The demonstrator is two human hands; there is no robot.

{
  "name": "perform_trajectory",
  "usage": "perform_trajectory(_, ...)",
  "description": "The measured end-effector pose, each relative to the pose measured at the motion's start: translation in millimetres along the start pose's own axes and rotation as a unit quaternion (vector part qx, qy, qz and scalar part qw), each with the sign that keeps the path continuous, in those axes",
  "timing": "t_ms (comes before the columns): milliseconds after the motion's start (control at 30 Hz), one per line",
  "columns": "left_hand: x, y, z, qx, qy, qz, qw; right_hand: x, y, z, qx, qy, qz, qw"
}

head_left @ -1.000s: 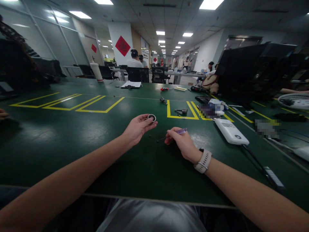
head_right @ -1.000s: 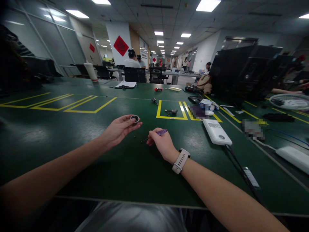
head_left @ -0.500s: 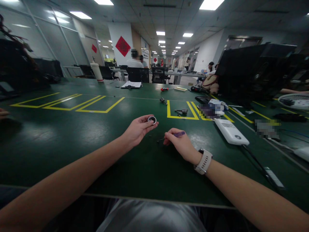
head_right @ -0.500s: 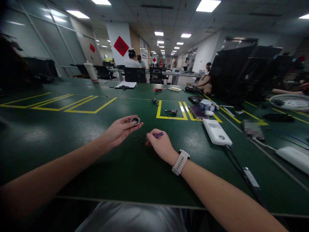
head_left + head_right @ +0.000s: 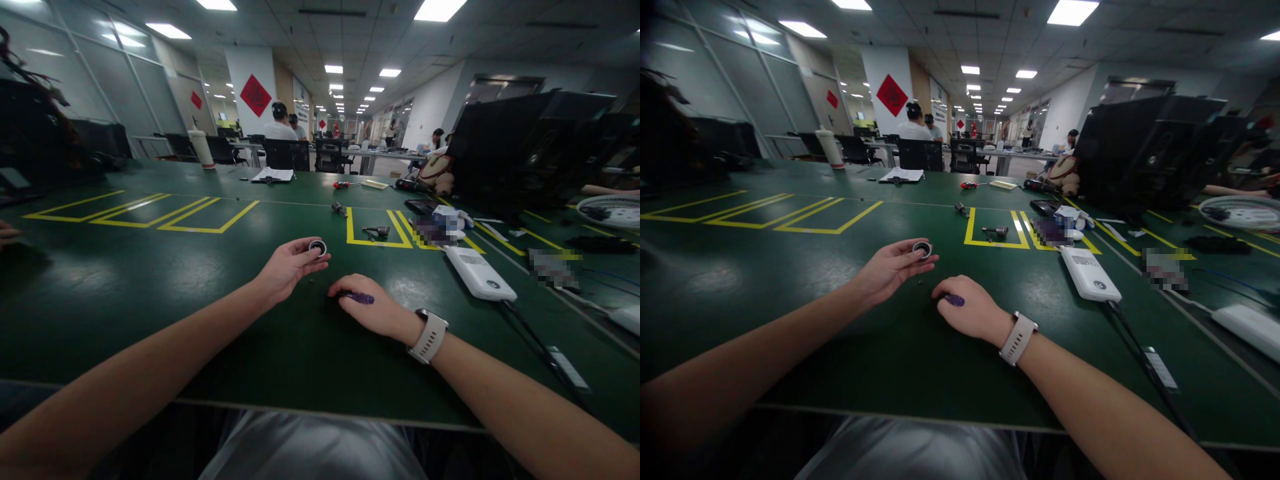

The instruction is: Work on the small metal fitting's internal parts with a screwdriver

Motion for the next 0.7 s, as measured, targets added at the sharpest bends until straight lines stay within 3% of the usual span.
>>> perform_trajectory(300,2.6,-2.7,-1.2,-0.001,-0.002,-0.009,1.000,10.2,4.2,-8.1,0.043,0.013,-0.075,0.996)
perform_trajectory(533,4.4,-3.9,0.5,-0.004,0.006,0.006,1.000,16.6,1.3,3.5,-0.032,-0.106,-0.050,0.993)
perform_trajectory(700,5.5,-4.5,0.9,0.000,0.000,0.009,1.000,14.2,-0.2,16.2,-0.092,-0.214,-0.028,0.972)
Point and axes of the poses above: each hand's wrist, its own y-axis away from the middle knuckle, its own x-axis out of the back of the hand, z = x × y, the point moved 5 cm from there along -y, towards the middle knuckle, and after that the axes turned 1 degree about y, right-handed, at the moved point
